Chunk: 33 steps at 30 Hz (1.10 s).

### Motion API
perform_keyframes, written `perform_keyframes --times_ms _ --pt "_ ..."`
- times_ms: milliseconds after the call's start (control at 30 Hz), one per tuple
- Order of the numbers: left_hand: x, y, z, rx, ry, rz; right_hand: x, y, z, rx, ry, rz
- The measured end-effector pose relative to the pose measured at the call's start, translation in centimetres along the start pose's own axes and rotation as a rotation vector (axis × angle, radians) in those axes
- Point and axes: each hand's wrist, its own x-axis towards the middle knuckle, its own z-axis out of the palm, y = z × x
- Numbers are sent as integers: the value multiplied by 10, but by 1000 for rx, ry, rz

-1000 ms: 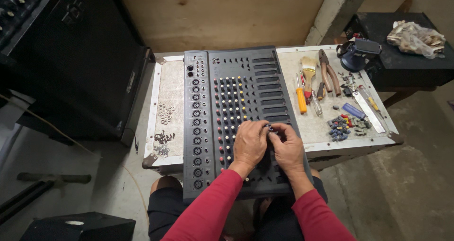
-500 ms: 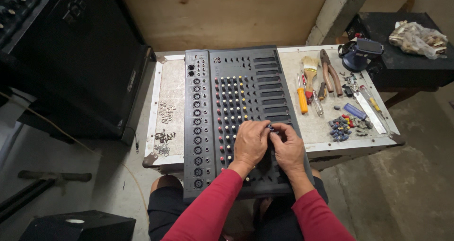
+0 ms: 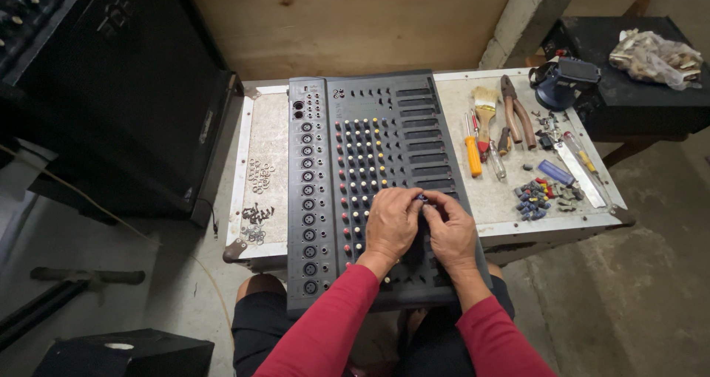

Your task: The person sits with an audio mixing console on their lap and pulls the colored knob caps off the console one at a time by hand, placing each removed knob on the workbench beside them. They continue working across the rows of knobs, occasionally steadying the console with one hand while pulling with the other.

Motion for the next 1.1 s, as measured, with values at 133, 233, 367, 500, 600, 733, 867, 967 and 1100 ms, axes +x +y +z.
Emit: perform_keyframes --times_ms 133,233,367,500,600,733,867,967,1100 --pt "-1 -1 2 11 8 -8 0 -2 -1 -3 1 -29" --pt "-1 -2 2 16 4 -11 0 -1 -1 -37 9 -17" --pt "-1 -1 1 19 -17 -21 0 5 -2 -32 28 -105" --pt "-1 1 -1 25 -25 -15 0 11 0 10 50 -20" --pt "-1 3 -2 17 -18 -11 0 11 0 17 51 -1" --pt "-1 4 -3 15 -32 19 -1 9 -1 -22 82 58" --pt "-1 4 -3 33 -45 47 -1 8 -1 -9 91 70" --pt "-1 3 -2 43 -55 56 0 10 -3 8 67 69" --pt "-2 3 -1 57 -53 61 -1 11 -3 6 66 35"
